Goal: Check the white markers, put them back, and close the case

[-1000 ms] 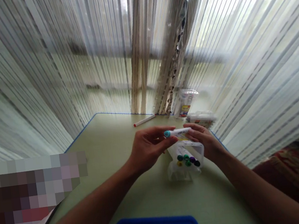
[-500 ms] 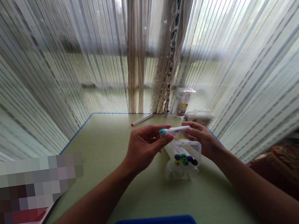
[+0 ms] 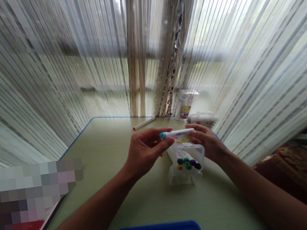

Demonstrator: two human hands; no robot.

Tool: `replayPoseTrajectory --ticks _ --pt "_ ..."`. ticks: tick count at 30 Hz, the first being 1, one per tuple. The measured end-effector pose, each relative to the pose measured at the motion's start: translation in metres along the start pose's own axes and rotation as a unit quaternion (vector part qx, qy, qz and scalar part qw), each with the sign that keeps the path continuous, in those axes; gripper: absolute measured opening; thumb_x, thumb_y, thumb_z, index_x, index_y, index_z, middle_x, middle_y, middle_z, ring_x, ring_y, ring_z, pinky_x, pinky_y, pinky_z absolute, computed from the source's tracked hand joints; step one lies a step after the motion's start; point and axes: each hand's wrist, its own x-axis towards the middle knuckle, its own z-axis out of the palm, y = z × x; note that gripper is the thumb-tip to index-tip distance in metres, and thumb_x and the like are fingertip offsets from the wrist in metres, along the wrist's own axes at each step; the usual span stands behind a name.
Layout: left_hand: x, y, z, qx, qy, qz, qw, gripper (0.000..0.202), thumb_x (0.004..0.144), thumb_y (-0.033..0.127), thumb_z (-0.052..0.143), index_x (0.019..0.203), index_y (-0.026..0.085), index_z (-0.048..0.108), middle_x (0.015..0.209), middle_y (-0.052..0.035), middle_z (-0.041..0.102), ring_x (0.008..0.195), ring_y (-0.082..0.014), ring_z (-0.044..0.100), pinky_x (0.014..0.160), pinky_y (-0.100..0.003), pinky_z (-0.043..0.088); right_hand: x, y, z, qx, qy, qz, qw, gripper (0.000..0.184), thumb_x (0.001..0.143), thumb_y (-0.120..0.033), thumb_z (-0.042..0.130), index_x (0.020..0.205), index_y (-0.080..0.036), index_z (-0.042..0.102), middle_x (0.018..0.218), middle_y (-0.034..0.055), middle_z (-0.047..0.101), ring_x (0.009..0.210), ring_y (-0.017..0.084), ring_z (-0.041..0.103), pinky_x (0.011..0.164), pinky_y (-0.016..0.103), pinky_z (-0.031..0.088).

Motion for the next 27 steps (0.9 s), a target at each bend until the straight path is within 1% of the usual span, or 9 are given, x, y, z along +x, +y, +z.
replayPoseTrajectory --ticks 4,8,15,17,19,21,22,24,27 --pt "0.000 0.002 -0.001 0.025 0.016 0.005 1.000 0.024 0.075 0.021 0.081 0.097 0.012 0.076 0.059 0.0029 0.061 0.047 -0.0056 0.053 0.045 -0.017 0.045 0.001 0.000 -0.001 0.008 0.006 -0.010 1.000 0.034 0.054 -0.030 0.092 0.082 -0.019 0.075 0.049 -0.0086 0.039 0.044 0.004 0.028 0.044 0.021 0.018" --pt "0.002 -0.001 -0.003 0.060 0.035 0.005 0.998 0.022 0.079 0.023 0.076 0.097 0.011 0.073 0.060 0.0032 0.061 0.047 -0.0051 0.051 0.044 -0.016 0.043 0.002 -0.001 -0.002 0.011 0.010 -0.042 0.999 0.030 0.055 -0.030 0.092 0.078 -0.019 0.075 0.051 -0.0085 0.040 0.044 0.002 0.028 0.044 0.020 0.017" --pt "0.016 -0.020 -0.022 0.121 0.032 -0.036 0.991 0.026 0.079 0.031 0.077 0.092 0.013 0.064 0.067 0.0027 0.062 0.047 -0.0064 0.051 0.044 -0.019 0.045 0.004 0.000 -0.004 -0.014 0.008 -0.115 0.993 0.025 0.060 -0.027 0.091 0.079 -0.020 0.075 0.057 -0.0054 0.053 0.045 0.003 0.031 0.043 0.020 0.021" --pt "0.019 -0.027 -0.027 0.134 0.027 -0.056 0.989 0.029 0.078 0.034 0.078 0.093 0.013 0.063 0.070 0.0020 0.063 0.048 -0.0069 0.053 0.045 -0.020 0.046 0.001 -0.001 -0.003 -0.045 0.010 -0.141 0.989 0.025 0.060 -0.027 0.091 0.078 -0.020 0.075 0.056 -0.0051 0.054 0.045 0.004 0.034 0.042 0.020 0.023" --pt "0.021 -0.031 -0.031 0.139 0.021 -0.073 0.987 0.032 0.077 0.036 0.079 0.093 0.013 0.063 0.071 0.0016 0.063 0.048 -0.0072 0.054 0.046 -0.021 0.046 -0.003 -0.002 0.000 -0.085 0.011 -0.164 0.983 0.026 0.060 -0.028 0.092 0.079 -0.020 0.075 0.059 -0.0035 0.058 0.049 0.006 0.043 0.043 0.021 0.029" --pt "0.022 -0.033 -0.031 0.144 0.015 -0.088 0.986 0.033 0.076 0.036 0.080 0.093 0.013 0.064 0.069 0.0020 0.063 0.048 -0.0074 0.054 0.046 -0.021 0.045 -0.008 -0.005 0.004 -0.122 0.001 -0.186 0.975 0.028 0.061 -0.031 0.092 0.081 -0.020 0.075 0.064 -0.0014 0.061 0.055 0.010 0.052 0.046 0.023 0.037" --pt "0.022 -0.032 -0.031 0.148 0.011 -0.095 0.984 0.033 0.075 0.036 0.080 0.092 0.013 0.064 0.068 0.0023 0.062 0.049 -0.0075 0.054 0.047 -0.021 0.045 -0.010 -0.006 0.006 -0.136 -0.009 -0.195 0.971 0.028 0.062 -0.033 0.091 0.081 -0.021 0.075 0.064 -0.0012 0.061 0.056 0.011 0.054 0.047 0.024 0.038" --pt "0.021 -0.031 -0.029 0.157 0.010 -0.106 0.982 0.032 0.075 0.036 0.080 0.092 0.014 0.065 0.066 0.0028 0.061 0.050 -0.0079 0.054 0.048 -0.021 0.045 -0.014 -0.009 0.009 -0.148 -0.028 -0.210 0.966 0.030 0.062 -0.037 0.091 0.082 -0.021 0.075 0.063 -0.0013 0.059 0.055 0.011 0.053 0.045 0.024 0.038" --pt "0.020 -0.028 -0.025 0.165 0.020 -0.113 0.980 0.033 0.074 0.036 0.081 0.091 0.014 0.066 0.064 0.0033 0.059 0.051 -0.0088 0.055 0.049 -0.021 0.046 -0.016 -0.011 0.012 -0.147 -0.034 -0.228 0.962 0.030 0.063 -0.039 0.090 0.082 -0.021 0.075 0.061 -0.0019 0.057 0.052 0.010 0.049 0.043 0.024 0.035"
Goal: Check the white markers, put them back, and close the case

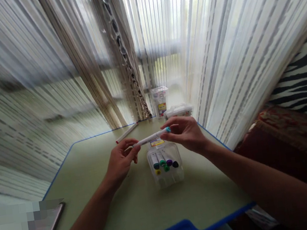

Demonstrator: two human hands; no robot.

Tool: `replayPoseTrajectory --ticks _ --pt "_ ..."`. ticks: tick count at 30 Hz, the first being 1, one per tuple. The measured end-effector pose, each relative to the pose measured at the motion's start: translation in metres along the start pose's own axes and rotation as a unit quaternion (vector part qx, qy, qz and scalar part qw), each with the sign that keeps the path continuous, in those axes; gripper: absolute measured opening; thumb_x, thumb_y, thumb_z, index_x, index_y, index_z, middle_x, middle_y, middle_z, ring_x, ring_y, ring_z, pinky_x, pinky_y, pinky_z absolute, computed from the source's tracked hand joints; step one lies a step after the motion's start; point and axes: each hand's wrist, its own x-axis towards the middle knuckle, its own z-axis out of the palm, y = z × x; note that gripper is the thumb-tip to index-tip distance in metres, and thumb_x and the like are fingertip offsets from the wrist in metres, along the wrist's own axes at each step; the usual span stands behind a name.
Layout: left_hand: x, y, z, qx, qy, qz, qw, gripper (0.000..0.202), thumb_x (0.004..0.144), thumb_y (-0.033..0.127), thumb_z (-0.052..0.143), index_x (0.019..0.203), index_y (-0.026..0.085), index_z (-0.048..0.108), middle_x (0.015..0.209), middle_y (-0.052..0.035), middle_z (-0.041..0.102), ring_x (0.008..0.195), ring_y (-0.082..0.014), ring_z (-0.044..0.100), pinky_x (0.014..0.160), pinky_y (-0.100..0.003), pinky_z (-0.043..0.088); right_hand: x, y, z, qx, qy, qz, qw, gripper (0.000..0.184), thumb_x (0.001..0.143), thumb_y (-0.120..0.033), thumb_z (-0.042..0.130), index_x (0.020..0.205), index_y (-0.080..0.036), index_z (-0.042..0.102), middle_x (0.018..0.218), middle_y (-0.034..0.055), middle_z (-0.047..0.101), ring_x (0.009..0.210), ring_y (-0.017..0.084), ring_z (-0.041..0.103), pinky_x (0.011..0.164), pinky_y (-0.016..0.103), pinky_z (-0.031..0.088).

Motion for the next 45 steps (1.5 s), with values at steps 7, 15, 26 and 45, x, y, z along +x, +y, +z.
replayPoseTrajectory --ticks 7,15,26,45 --pt "0.000 0.000 0.002 0.007 0.010 -0.004 1.000 0.034 0.073 0.036 0.082 0.092 0.014 0.066 0.065 0.0028 0.061 0.051 -0.0086 0.054 0.049 -0.022 0.046 0.000 0.001 -0.001 -0.008 0.000 -0.002 1.000 0.028 0.065 -0.038 0.090 0.082 -0.021 0.075 0.058 -0.0032 0.056 0.049 0.008 0.044 0.043 0.025 0.032" --pt "-0.001 0.003 0.001 -0.027 0.024 0.031 0.999 0.031 0.073 0.033 0.083 0.090 0.013 0.066 0.069 0.0021 0.062 0.051 -0.0076 0.053 0.046 -0.020 0.045 0.004 0.006 -0.008 0.020 0.041 0.030 0.998 0.023 0.069 -0.032 0.087 0.083 -0.019 0.075 0.066 -0.0003 0.063 0.053 0.008 0.049 0.046 0.023 0.033" --pt "-0.020 0.020 0.011 -0.057 0.042 0.111 0.991 0.028 0.069 0.030 0.086 0.086 0.013 0.070 0.063 0.0017 0.061 0.051 -0.0060 0.048 0.045 -0.017 0.037 0.010 0.027 -0.015 0.018 0.024 0.142 0.989 0.028 0.070 -0.037 0.084 0.087 -0.017 0.076 0.052 -0.0060 0.044 0.045 0.006 0.030 0.043 0.023 0.016" --pt "0.003 -0.008 -0.005 0.010 0.017 0.034 0.999 0.036 0.072 0.039 0.081 0.093 0.013 0.067 0.065 0.0019 0.060 0.047 -0.0075 0.049 0.042 -0.019 0.038 0.006 0.020 -0.010 -0.031 0.049 0.044 0.997 0.027 0.066 -0.034 0.088 0.084 -0.019 0.074 0.063 -0.0014 0.060 0.051 0.008 0.047 0.045 0.024 0.031"
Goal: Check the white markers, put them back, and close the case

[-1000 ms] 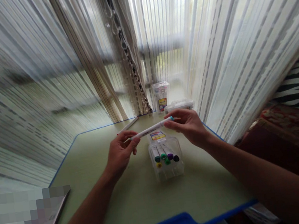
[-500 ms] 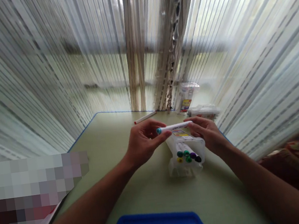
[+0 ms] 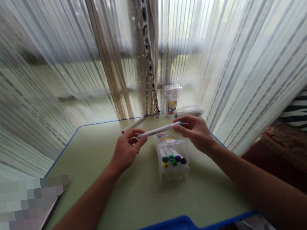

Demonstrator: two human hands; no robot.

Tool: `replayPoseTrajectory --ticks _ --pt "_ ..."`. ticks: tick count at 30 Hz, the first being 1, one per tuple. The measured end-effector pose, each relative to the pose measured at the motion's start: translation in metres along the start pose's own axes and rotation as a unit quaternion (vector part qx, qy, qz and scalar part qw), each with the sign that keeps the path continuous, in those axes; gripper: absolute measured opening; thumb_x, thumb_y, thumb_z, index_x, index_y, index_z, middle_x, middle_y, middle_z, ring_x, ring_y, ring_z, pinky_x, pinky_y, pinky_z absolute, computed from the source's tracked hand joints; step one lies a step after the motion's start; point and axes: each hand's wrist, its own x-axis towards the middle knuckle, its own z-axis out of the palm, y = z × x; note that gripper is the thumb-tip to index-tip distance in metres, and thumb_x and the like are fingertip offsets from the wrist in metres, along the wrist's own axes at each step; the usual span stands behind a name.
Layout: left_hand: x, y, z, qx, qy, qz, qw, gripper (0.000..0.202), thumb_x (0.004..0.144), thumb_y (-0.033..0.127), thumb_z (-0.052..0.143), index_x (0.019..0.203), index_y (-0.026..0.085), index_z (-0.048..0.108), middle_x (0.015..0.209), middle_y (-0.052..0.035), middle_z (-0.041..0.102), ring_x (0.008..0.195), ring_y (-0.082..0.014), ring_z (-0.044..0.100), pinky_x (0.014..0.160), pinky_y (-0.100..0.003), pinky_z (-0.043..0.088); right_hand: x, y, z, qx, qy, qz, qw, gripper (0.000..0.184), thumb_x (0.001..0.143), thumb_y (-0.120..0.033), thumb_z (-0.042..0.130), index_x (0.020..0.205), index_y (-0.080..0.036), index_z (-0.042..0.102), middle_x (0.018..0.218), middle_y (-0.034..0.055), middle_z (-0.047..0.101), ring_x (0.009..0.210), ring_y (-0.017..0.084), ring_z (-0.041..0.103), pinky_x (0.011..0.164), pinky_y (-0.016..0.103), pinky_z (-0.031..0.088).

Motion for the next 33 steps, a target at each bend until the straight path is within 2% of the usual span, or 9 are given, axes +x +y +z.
replayPoseTrajectory --ticks 3,8,15,21,24,28,29,31,33 --pt "0.002 0.000 0.000 0.018 0.000 -0.002 1.000 0.036 0.072 0.038 0.081 0.093 0.013 0.066 0.069 0.0008 0.062 0.048 -0.0079 0.051 0.043 -0.020 0.042 -0.006 -0.007 0.006 -0.020 -0.027 -0.036 0.999 0.026 0.067 -0.034 0.088 0.084 -0.019 0.074 0.061 -0.0023 0.058 0.051 0.009 0.049 0.045 0.025 0.035" --pt "0.001 0.001 0.002 0.025 -0.005 -0.009 1.000 0.035 0.069 0.034 0.084 0.091 0.014 0.066 0.076 0.0001 0.064 0.053 -0.0082 0.054 0.045 -0.020 0.044 -0.012 -0.015 0.010 -0.038 -0.046 -0.094 0.994 0.023 0.071 -0.029 0.086 0.087 -0.019 0.073 0.058 -0.0041 0.055 0.046 0.006 0.040 0.043 0.026 0.025" --pt "0.000 0.003 0.004 0.037 0.007 -0.021 0.999 0.037 0.068 0.035 0.085 0.090 0.014 0.066 0.079 -0.0005 0.065 0.055 -0.0083 0.055 0.046 -0.020 0.043 -0.009 -0.015 0.007 -0.046 -0.045 -0.113 0.991 0.021 0.073 -0.030 0.085 0.086 -0.019 0.072 0.050 -0.0079 0.045 0.043 0.006 0.033 0.041 0.026 0.020" --pt "0.001 0.001 0.003 0.030 0.008 -0.013 0.999 0.036 0.066 0.034 0.086 0.089 0.014 0.067 0.079 0.0001 0.064 0.055 -0.0078 0.055 0.046 -0.020 0.043 -0.010 -0.014 0.008 -0.044 -0.046 -0.116 0.991 0.021 0.072 -0.028 0.085 0.086 -0.018 0.072 0.050 -0.0085 0.044 0.042 0.005 0.032 0.040 0.025 0.019" --pt "0.002 0.000 0.002 0.022 0.014 -0.006 1.000 0.035 0.066 0.033 0.087 0.089 0.014 0.067 0.079 0.0001 0.065 0.054 -0.0074 0.054 0.045 -0.019 0.042 -0.008 -0.014 0.006 -0.031 -0.045 -0.099 0.994 0.023 0.071 -0.029 0.085 0.086 -0.018 0.072 0.051 -0.0073 0.048 0.042 0.005 0.035 0.040 0.025 0.020" --pt "-0.002 0.005 0.005 -0.015 0.037 0.008 0.999 0.034 0.065 0.030 0.087 0.088 0.014 0.068 0.072 0.0006 0.065 0.050 -0.0069 0.052 0.043 -0.018 0.039 -0.001 -0.008 -0.002 0.001 -0.019 -0.047 0.999 0.023 0.073 -0.033 0.084 0.084 -0.017 0.072 0.065 -0.0005 0.063 0.051 0.007 0.049 0.043 0.023 0.030" --pt "-0.004 0.008 0.006 -0.027 0.042 0.016 0.999 0.033 0.067 0.030 0.087 0.088 0.014 0.068 0.069 0.0014 0.064 0.048 -0.0061 0.050 0.042 -0.018 0.039 0.001 -0.005 -0.004 0.007 -0.011 -0.029 1.000 0.023 0.072 -0.033 0.084 0.082 -0.017 0.072 0.068 0.0003 0.064 0.051 0.007 0.049 0.043 0.022 0.030" --pt "-0.009 0.015 0.010 -0.050 0.048 0.039 0.997 0.030 0.068 0.029 0.086 0.087 0.014 0.069 0.065 0.0025 0.063 0.047 -0.0052 0.048 0.042 -0.017 0.038 0.005 0.002 -0.007 0.024 -0.010 0.027 0.999 0.024 0.073 -0.035 0.083 0.084 -0.016 0.073 0.065 -0.0008 0.063 0.044 0.003 0.039 0.040 0.021 0.023" --pt "-0.014 0.022 0.013 -0.066 0.042 0.067 0.995 0.028 0.069 0.028 0.086 0.087 0.014 0.069 0.063 0.0031 0.061 0.047 -0.0045 0.047 0.042 -0.017 0.036 0.008 0.008 -0.008 0.043 -0.025 0.066 0.997 0.025 0.072 -0.035 0.084 0.085 -0.016 0.074 0.064 -0.0006 0.063 0.043 0.003 0.037 0.040 0.021 0.022"
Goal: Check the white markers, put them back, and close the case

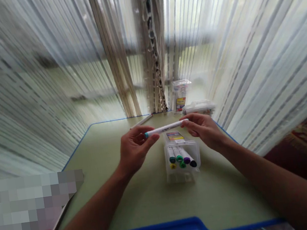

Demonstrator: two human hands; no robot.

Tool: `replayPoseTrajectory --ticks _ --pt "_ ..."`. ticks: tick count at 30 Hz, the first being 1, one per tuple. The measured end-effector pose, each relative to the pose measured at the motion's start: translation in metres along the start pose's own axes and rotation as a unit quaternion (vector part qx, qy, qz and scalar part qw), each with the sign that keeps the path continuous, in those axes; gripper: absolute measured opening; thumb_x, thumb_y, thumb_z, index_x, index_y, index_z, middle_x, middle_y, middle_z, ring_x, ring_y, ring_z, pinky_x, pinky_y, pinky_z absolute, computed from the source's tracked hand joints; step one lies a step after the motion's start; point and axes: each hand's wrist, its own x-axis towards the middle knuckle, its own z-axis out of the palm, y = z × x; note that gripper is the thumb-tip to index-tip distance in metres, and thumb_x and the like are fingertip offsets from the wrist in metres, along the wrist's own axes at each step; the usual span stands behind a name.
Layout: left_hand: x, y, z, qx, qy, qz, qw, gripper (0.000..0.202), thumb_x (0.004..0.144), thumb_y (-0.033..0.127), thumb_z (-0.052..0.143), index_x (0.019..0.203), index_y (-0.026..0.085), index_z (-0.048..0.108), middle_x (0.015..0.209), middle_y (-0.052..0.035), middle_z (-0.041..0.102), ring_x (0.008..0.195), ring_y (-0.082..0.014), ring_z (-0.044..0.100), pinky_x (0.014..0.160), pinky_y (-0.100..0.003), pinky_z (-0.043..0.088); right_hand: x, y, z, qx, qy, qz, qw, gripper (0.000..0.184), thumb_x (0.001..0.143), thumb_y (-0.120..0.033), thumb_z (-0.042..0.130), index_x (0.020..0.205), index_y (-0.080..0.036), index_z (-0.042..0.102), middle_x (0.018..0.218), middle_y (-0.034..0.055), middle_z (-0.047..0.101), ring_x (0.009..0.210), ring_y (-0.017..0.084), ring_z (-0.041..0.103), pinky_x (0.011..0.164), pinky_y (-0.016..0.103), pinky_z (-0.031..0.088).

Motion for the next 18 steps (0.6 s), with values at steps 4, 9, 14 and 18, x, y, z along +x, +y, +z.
replayPoseTrajectory --ticks 4,9,14,18 --pt "-0.0052 0.0088 0.0041 0.000 -0.024 0.029 0.999 0.024 0.074 0.027 0.082 0.089 0.013 0.071 0.064 0.0021 0.061 0.051 -0.0047 0.047 0.044 -0.016 0.036 0.0002 0.0046 0.0016 0.016 -0.019 0.039 0.999 0.027 0.072 -0.037 0.084 0.088 -0.017 0.076 0.067 0.0000 0.065 0.042 0.003 0.037 0.040 0.021 0.019" --pt "-0.0069 0.0081 0.0026 0.004 -0.028 0.034 0.999 0.026 0.074 0.029 0.082 0.092 0.013 0.072 0.066 0.0006 0.060 0.053 -0.0064 0.048 0.046 -0.019 0.037 -0.0029 0.0013 0.0046 0.023 -0.002 0.047 0.999 0.029 0.067 -0.037 0.086 0.086 -0.018 0.077 0.068 -0.0002 0.065 0.042 0.003 0.036 0.039 0.021 0.018" --pt "-0.0061 0.0074 0.0009 0.004 -0.032 0.039 0.999 0.024 0.077 0.030 0.080 0.093 0.013 0.072 0.063 0.0020 0.057 0.050 -0.0057 0.045 0.044 -0.019 0.034 -0.0020 0.0019 0.0057 0.020 0.001 0.047 0.999 0.028 0.067 -0.038 0.086 0.085 -0.018 0.077 0.067 0.0005 0.066 0.041 0.003 0.036 0.039 0.021 0.017" --pt "-0.0035 0.0064 -0.0011 -0.008 -0.020 0.034 0.999 0.020 0.082 0.031 0.073 0.092 0.013 0.072 0.062 0.0021 0.056 0.047 -0.0051 0.043 0.042 -0.019 0.032 -0.0009 0.0032 0.0061 0.019 0.014 0.030 0.999 0.027 0.067 -0.037 0.086 0.083 -0.019 0.077 0.069 0.0017 0.067 0.041 0.003 0.037 0.040 0.021 0.018"
